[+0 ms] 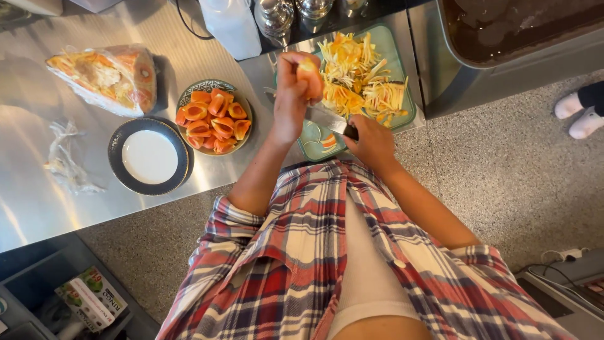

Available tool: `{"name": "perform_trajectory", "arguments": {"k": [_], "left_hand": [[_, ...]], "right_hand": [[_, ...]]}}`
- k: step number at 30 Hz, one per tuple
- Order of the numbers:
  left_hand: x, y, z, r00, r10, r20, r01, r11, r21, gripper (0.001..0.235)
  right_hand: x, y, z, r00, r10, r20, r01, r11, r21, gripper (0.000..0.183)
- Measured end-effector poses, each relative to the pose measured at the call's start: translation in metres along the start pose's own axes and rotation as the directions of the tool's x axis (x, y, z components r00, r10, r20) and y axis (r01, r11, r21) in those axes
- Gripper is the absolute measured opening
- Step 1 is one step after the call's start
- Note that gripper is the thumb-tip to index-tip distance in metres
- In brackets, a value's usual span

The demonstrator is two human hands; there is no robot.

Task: The person peels papaya pieces by hand over a cutting board, using a knife to trim remaining skin and seeds, and places the peeled orange pieces into a bowl while peels accumulate on the board.

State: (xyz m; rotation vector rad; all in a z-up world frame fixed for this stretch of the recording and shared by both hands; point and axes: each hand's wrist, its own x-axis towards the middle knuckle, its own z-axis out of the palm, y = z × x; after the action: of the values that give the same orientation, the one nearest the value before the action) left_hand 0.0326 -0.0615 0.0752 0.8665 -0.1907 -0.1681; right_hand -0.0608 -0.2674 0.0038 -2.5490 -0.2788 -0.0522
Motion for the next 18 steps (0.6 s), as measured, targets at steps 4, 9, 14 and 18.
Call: {"name": "perform_trajectory", "arguments": {"k": [4, 9, 14, 18], "left_hand": [[-0.006, -0.007, -0.006, 0.989, 0.045, 0.143, -0.072, 0.979, 0.188, 0.027], [-0.017, -0.013, -0.003, 0.995, -0.052, 0.084, 0.017, 0.928, 0.373, 0.033], [-0.02, -0.015, 0.0, 0.99, -0.094, 0.108, 0.048, 0.927, 0.371, 0.037], [-0.022, -0.012, 0.001, 0.984, -0.139, 0.115, 0.075, 0.895, 0.44, 0.041]], "right_hand": [[0.009, 0.007, 0.006, 0.998, -0.02, -0.052, 0.018, 0.999, -0.029, 0.049], [0.003, 0.017, 0.013, 0.999, -0.039, -0.011, 0.038, 0.998, -0.048, 0.051], [0.007, 0.002, -0.003, 0.998, 0.06, 0.013, -0.061, 0.993, 0.102, 0.047], [0.015, 0.001, -0.013, 0.968, 0.236, 0.083, -0.232, 0.72, 0.655, 0.038]]}}
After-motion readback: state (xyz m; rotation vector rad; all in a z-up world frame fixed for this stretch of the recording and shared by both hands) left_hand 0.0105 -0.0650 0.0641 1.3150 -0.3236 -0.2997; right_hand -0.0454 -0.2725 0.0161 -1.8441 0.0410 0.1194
